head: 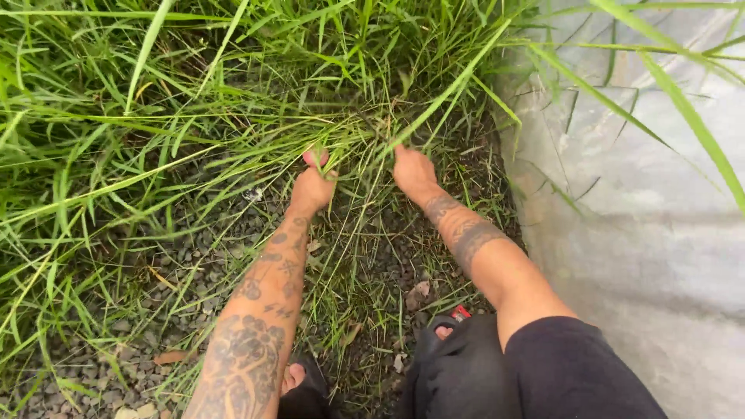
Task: Cutting tall grass manually using a sickle
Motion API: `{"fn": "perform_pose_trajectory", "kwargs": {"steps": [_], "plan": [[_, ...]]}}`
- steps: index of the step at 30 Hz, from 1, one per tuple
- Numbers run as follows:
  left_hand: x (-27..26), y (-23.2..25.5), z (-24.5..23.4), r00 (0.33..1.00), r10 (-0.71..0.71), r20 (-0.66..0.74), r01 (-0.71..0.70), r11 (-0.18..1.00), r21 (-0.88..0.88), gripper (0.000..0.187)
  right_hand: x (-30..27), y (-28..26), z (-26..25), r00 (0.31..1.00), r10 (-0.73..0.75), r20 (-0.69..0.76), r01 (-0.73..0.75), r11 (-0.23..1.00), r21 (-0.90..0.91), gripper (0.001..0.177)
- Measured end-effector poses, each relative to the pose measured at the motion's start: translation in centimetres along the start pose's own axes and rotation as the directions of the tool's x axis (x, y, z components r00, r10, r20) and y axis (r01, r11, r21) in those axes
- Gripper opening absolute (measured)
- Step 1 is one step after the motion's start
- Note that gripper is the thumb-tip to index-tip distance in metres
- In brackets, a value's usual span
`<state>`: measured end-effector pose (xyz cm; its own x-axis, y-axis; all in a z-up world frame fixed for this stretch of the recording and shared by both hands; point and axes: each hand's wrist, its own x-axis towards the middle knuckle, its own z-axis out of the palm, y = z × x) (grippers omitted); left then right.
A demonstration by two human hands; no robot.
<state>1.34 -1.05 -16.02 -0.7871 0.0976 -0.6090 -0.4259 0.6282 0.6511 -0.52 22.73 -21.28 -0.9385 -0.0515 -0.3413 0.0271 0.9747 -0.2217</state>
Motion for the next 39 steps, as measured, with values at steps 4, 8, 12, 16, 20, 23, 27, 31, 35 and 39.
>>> {"fn": "perform_pose_trajectory", "kwargs": {"steps": [4,8,12,16,20,23,27,31,35,39], "plan": [[2.7,-2.4,2.1,0.999,0.02,-0.04,-0.018,0.999,0.045,0.054,-2.4,2.8,-3.0,0.992,0.02,-0.123,-0.038,0.989,-0.144,0.033],[-0.8,0.5,1.1,0.996,0.083,-0.009,-0.082,0.993,0.087,0.06,-4.5,7.1,-4.9,0.941,0.063,-0.333,-0.129,0.975,-0.179,0.037],[4.2,-2.0,4.3,0.991,0.123,-0.046,-0.112,0.975,0.194,0.059,-8.2,8.0,-8.8,0.887,0.227,-0.403,-0.301,0.945,-0.13,0.034],[5.7,-2.4,5.3,0.984,0.164,-0.068,-0.149,0.972,0.182,0.058,-7.6,13.4,-5.8,0.861,0.236,-0.45,-0.321,0.939,-0.122,0.031],[5.5,-2.3,5.1,0.986,0.162,-0.031,-0.148,0.951,0.27,0.05,-7.8,11.6,-5.0,0.924,0.271,-0.27,-0.303,0.949,-0.086,0.027],[4.2,-2.1,4.4,0.978,0.203,-0.046,-0.183,0.943,0.278,0.037,-9.1,6.0,-6.6,0.964,0.207,-0.17,-0.2,0.978,0.057,0.026],[0.5,0.1,2.7,0.979,0.18,-0.101,-0.167,0.978,0.124,0.048,-9.8,0.3,-9.8,0.994,0.081,-0.072,-0.054,0.946,0.319,0.032],[1.1,0.2,2.0,0.986,0.16,-0.038,-0.143,0.947,0.286,0.051,-6.3,-1.8,-7.7,0.997,0.065,-0.031,-0.054,0.959,0.278,0.03],[0.1,1.1,1.2,0.99,0.138,-0.042,-0.123,0.96,0.252,0.041,-4.5,-3.3,-6.2,0.999,0.053,-0.003,-0.05,0.958,0.284,0.034],[5.6,-4.9,2.9,0.995,0.093,0.021,-0.095,0.952,0.292,0.053,-4.0,-3.5,-7.3,0.968,0.234,-0.096,-0.161,0.863,0.478,0.037]]}}
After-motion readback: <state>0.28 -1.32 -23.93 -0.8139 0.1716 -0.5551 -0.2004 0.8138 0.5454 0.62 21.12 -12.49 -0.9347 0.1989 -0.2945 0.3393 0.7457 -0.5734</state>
